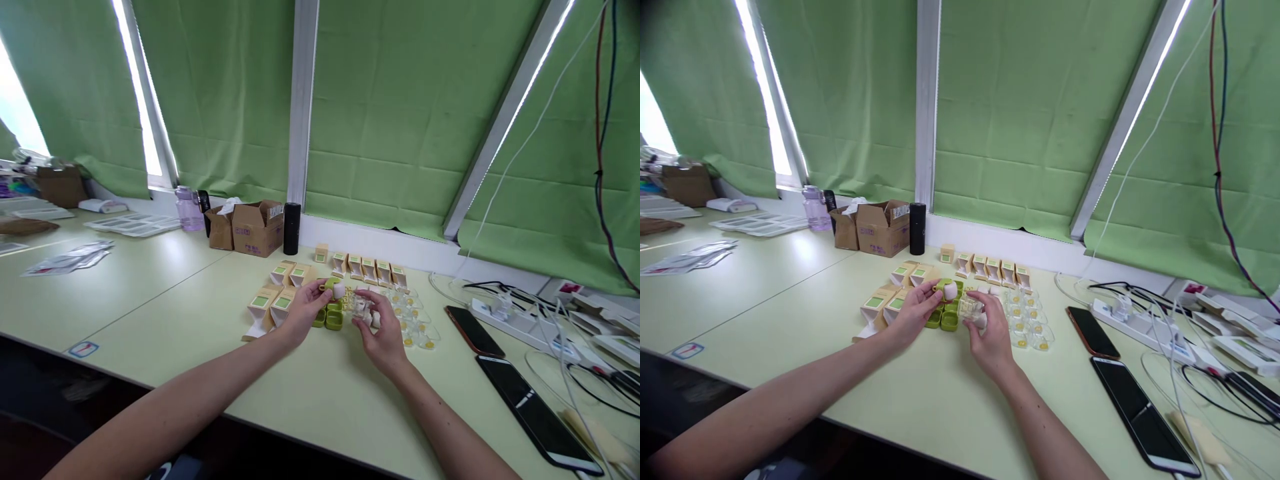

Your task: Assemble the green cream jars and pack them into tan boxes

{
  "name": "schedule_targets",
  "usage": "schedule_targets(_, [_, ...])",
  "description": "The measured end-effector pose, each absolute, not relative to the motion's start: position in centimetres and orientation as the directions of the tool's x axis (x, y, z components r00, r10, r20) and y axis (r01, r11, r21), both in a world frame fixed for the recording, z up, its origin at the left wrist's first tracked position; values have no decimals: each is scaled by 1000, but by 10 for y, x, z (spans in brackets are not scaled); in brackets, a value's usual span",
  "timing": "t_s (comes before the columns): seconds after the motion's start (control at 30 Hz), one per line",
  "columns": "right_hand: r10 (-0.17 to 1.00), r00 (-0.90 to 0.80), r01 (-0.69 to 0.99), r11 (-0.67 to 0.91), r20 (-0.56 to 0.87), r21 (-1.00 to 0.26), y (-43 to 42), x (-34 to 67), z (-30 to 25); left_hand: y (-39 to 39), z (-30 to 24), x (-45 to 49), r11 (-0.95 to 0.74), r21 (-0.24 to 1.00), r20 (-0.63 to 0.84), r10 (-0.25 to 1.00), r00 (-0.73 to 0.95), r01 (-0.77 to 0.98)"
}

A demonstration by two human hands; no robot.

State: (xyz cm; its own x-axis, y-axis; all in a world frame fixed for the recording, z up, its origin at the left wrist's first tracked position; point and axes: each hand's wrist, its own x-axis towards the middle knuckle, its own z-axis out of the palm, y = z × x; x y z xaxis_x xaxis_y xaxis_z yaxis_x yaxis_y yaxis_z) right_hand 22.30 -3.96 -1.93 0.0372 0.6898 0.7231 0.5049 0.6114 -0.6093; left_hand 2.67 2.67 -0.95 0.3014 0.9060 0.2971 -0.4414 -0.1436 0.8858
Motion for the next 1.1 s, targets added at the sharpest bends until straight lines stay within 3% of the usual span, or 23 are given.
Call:
schedule_targets(0.1, [671,26,501,633,741,-591,-40,222,-22,27,-11,27,-151,881,301,910,285,-449])
schedule_targets(0.2, [705,80,424,616,705,-664,-40,219,-22,27,-11,27,-152,881,302,909,286,-448])
schedule_targets(0.37, [836,187,97,507,516,-857,-37,212,-22,26,-10,28,-183,891,320,902,289,-416])
schedule_targets(0.5, [884,215,-85,441,416,-893,-34,210,-21,24,-8,28,-201,898,331,895,301,-391])
schedule_targets(1.1, [889,229,-159,437,398,-885,-32,208,-22,24,-10,29,-250,936,328,875,358,-247])
